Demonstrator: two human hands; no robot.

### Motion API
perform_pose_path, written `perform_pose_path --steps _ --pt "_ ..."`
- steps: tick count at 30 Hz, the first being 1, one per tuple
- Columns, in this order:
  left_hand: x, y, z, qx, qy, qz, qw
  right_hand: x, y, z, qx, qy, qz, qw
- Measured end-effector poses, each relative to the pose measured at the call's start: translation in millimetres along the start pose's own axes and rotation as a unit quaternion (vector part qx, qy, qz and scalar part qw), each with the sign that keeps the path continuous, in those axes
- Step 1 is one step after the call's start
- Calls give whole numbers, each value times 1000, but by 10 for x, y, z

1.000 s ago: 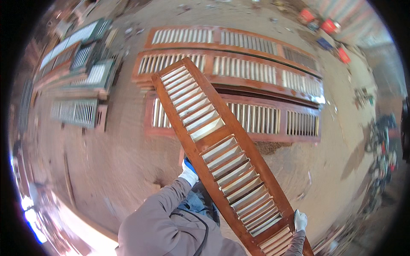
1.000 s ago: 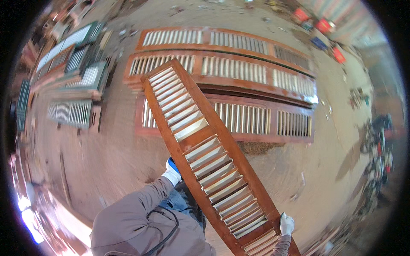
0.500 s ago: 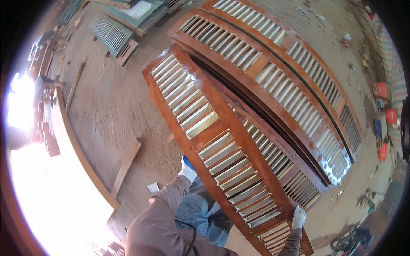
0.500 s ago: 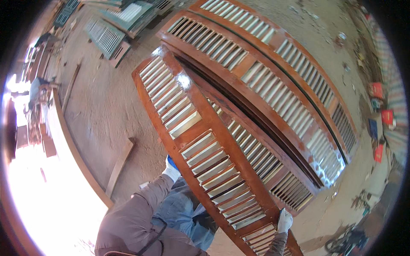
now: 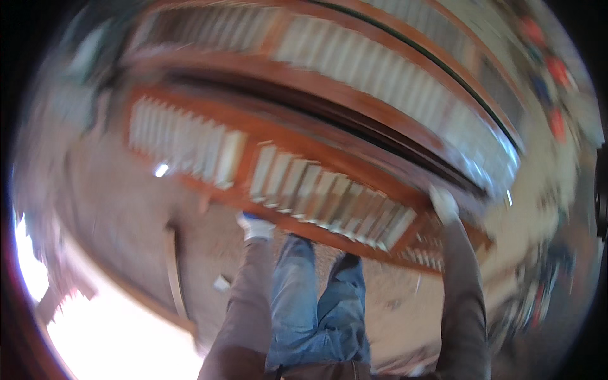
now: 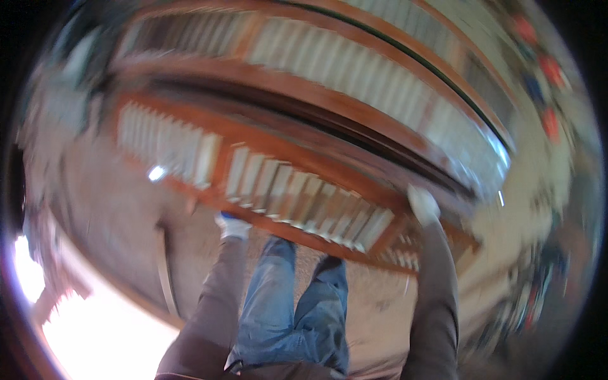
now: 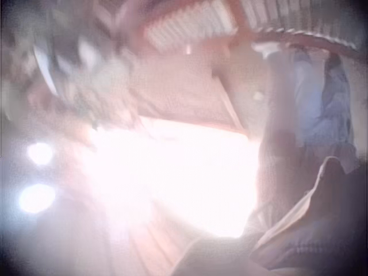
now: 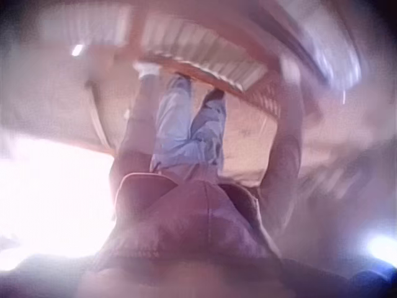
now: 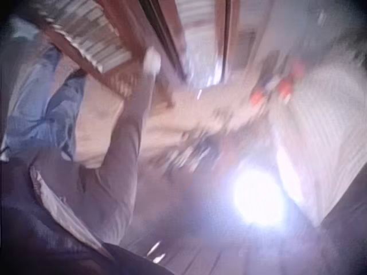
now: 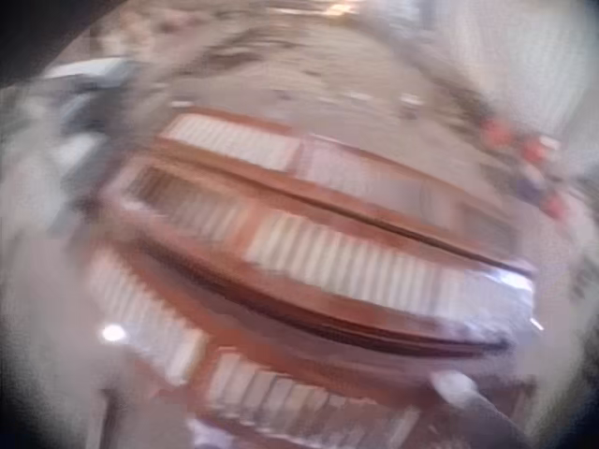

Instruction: The person uses a spray gun to apply a reddish-brown finish to wooden louvered panels. They handle the panels by hand, flipping and repositioning them to coat both sides, then stack the finished pieces.

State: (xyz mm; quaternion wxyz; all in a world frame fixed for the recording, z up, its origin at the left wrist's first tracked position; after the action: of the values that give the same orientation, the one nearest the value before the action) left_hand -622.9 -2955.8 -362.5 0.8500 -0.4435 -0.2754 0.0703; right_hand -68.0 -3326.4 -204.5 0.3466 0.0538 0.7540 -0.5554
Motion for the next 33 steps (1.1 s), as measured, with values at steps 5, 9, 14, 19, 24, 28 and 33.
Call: perform_pose_path --steps 5,9,14,19,24,28,33 --pt "-177 222 -93 -38 151 -45 987 -192 329 -40 119 7 14 993" --pt "-6 82 16 -67 130 79 986 36 354 47 121 32 53 991" --pt "-493 479 36 -51 148 62 986 -15 427 101 110 40 54 992" --pt "-765 591 -108 -33 86 -107 990 -90 716 -22 124 25 -31 991" --pt "-40 244 -543 -26 24 -132 991 149 1012 384 0 65 55 996" --pt "437 40 -645 30 -32 116 992 563 1372 1397 -121 -197 172 958" --pt "272 15 -815 -11 -18 160 987 423 1409 1088 -39 165 142 975"
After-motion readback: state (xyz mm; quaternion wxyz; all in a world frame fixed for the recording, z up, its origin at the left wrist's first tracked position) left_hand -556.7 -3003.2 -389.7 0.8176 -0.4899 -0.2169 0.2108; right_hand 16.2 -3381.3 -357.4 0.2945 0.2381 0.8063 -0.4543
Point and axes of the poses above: each hand's wrist, its own y-axis towards the middle knuckle, its own x-axis out of the palm, z = x × y, the point moved 6 cm from there along y, towards the middle knuckle, and after that the axes turned 7 degrees about -z, right-handed, at the moved point
